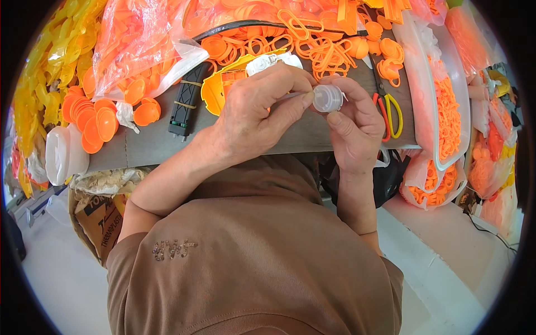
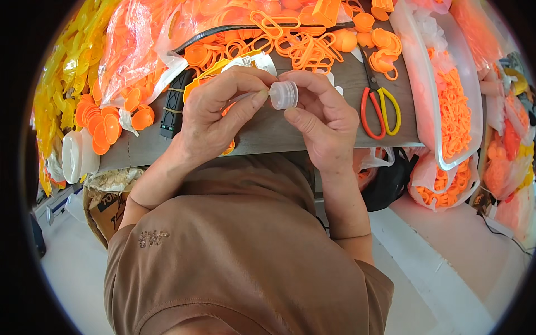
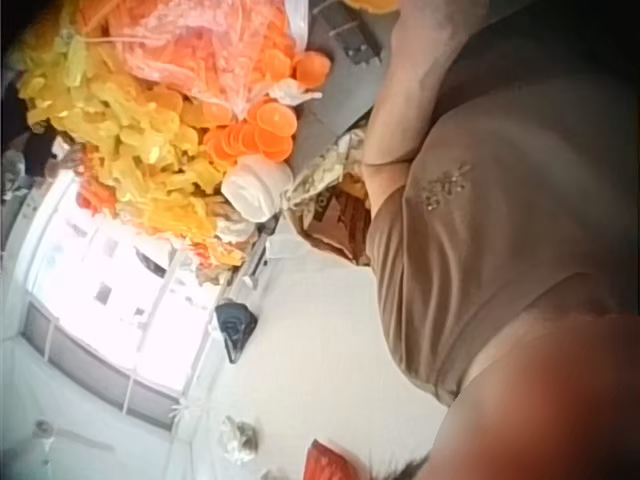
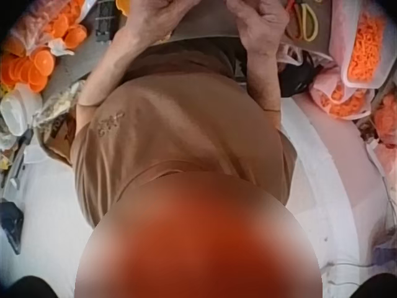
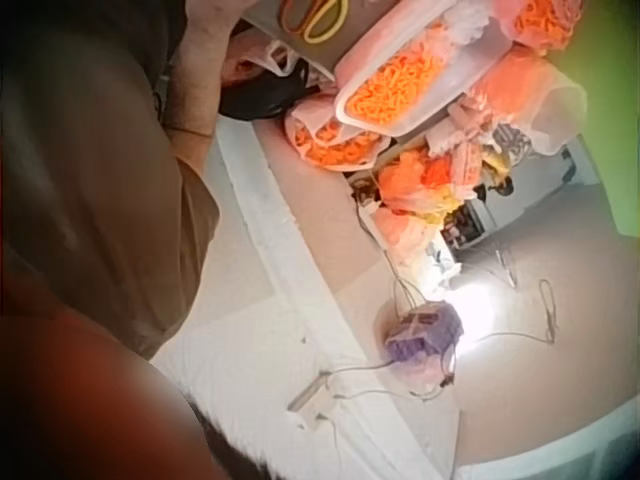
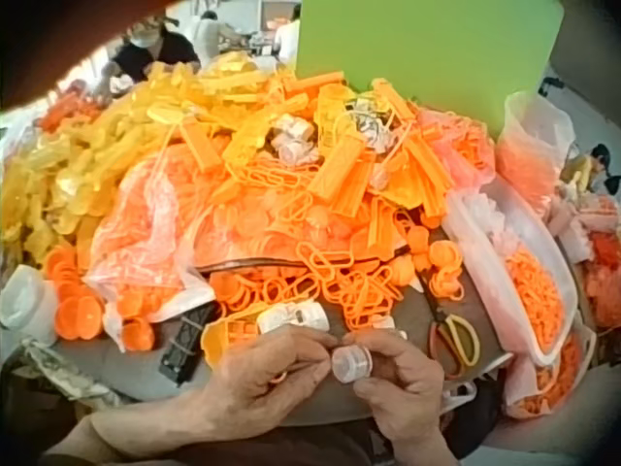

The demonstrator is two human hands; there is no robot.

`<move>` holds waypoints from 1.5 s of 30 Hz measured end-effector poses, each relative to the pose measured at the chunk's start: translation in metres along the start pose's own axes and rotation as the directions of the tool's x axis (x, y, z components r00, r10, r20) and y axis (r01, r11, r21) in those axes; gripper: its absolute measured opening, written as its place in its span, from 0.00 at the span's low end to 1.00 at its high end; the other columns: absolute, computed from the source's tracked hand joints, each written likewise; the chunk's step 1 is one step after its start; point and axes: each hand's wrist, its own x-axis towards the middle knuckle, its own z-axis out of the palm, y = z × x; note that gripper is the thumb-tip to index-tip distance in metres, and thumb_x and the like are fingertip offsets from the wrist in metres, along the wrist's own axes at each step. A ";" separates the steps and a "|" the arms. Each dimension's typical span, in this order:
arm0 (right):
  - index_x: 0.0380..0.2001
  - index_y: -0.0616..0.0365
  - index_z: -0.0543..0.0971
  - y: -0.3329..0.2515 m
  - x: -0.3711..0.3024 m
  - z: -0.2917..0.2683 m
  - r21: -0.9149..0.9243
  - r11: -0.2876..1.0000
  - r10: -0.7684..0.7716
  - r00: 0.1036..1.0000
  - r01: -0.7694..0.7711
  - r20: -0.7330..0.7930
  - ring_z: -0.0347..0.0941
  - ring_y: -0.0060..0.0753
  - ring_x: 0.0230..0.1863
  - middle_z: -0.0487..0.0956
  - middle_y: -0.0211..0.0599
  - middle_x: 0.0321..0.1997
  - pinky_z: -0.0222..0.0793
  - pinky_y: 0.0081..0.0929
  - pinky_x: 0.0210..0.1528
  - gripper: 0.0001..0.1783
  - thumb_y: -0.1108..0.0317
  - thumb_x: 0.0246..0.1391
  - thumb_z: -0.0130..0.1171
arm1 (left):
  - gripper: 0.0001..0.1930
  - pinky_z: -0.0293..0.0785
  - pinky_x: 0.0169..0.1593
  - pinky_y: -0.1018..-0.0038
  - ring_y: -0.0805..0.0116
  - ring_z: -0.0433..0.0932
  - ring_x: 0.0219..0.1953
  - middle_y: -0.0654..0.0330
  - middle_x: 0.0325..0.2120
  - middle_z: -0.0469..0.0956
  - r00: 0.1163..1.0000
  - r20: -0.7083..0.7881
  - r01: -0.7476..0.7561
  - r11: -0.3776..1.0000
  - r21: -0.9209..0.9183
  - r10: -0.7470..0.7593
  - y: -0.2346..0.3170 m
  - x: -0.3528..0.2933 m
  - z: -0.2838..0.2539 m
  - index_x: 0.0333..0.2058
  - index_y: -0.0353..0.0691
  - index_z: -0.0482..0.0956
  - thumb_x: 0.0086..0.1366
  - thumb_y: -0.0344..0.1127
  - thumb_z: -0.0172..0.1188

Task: Assembling a yellow toy gun by attaching internal components and stickers.

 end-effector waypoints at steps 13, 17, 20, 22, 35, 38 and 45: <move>0.43 0.64 0.76 -0.017 -0.004 0.018 -0.606 0.766 -0.253 0.967 0.215 0.023 0.74 0.33 0.42 0.74 0.43 0.44 0.74 0.24 0.41 0.20 0.84 0.42 0.60 | 0.03 0.70 0.33 0.79 0.75 0.72 0.29 0.57 0.35 0.76 0.994 -0.107 -0.051 0.982 -0.180 0.032 -0.008 -0.009 0.011 0.31 0.33 0.72 0.58 0.20 0.53; 0.44 0.65 0.76 -0.021 -0.004 0.017 -0.680 0.644 -0.314 0.931 0.352 0.185 0.74 0.36 0.43 0.74 0.45 0.44 0.73 0.25 0.43 0.22 0.84 0.41 0.60 | 0.02 0.69 0.34 0.80 0.76 0.71 0.31 0.57 0.36 0.76 0.996 -0.085 -0.018 0.966 -0.260 -0.005 -0.006 -0.012 0.010 0.31 0.33 0.72 0.60 0.20 0.51; 0.43 0.64 0.76 -0.016 -0.004 0.018 -0.732 0.552 -0.366 0.905 0.399 0.218 0.74 0.38 0.42 0.76 0.45 0.43 0.72 0.25 0.42 0.22 0.83 0.39 0.61 | 0.02 0.69 0.35 0.80 0.77 0.71 0.31 0.58 0.36 0.76 0.997 -0.076 0.001 0.972 -0.233 -0.019 -0.008 -0.012 0.013 0.31 0.33 0.71 0.60 0.20 0.51; 0.42 0.64 0.76 -0.015 -0.004 0.016 -0.762 0.500 -0.410 0.887 0.412 0.211 0.74 0.38 0.42 0.76 0.45 0.43 0.72 0.26 0.41 0.22 0.83 0.39 0.61 | 0.02 0.69 0.35 0.80 0.77 0.70 0.31 0.58 0.36 0.76 0.998 -0.056 0.011 0.978 -0.208 -0.023 -0.011 -0.010 0.013 0.31 0.33 0.71 0.60 0.20 0.51; 0.42 0.62 0.74 -0.031 -0.016 0.016 -0.620 0.733 -0.287 0.953 0.282 0.094 0.71 0.33 0.43 0.75 0.41 0.44 0.69 0.27 0.42 0.19 0.82 0.42 0.59 | 0.26 0.72 0.46 0.74 0.70 0.74 0.44 0.54 0.41 0.76 0.956 0.187 0.292 0.787 -0.544 -0.225 0.000 -0.009 0.002 0.51 0.30 0.67 0.52 0.21 0.64; 0.37 0.63 0.76 -0.030 -0.021 0.014 -0.562 0.814 -0.181 0.983 0.145 -0.010 0.72 0.30 0.42 0.75 0.39 0.44 0.69 0.24 0.41 0.13 0.82 0.44 0.58 | 0.27 0.73 0.42 0.76 0.70 0.76 0.41 0.53 0.40 0.76 0.971 0.116 0.238 0.867 -0.439 -0.208 0.003 -0.013 0.003 0.49 0.30 0.69 0.49 0.22 0.67; 0.32 0.66 0.76 -0.009 -0.034 0.018 -0.358 0.933 0.003 0.995 -0.037 -0.096 0.72 0.27 0.41 0.74 0.39 0.43 0.68 0.20 0.42 0.08 0.83 0.47 0.55 | 0.31 0.70 0.29 0.70 0.60 0.74 0.27 0.53 0.28 0.74 0.942 0.131 -0.335 0.889 0.313 0.308 0.002 -0.018 0.020 0.47 0.30 0.70 0.39 0.20 0.67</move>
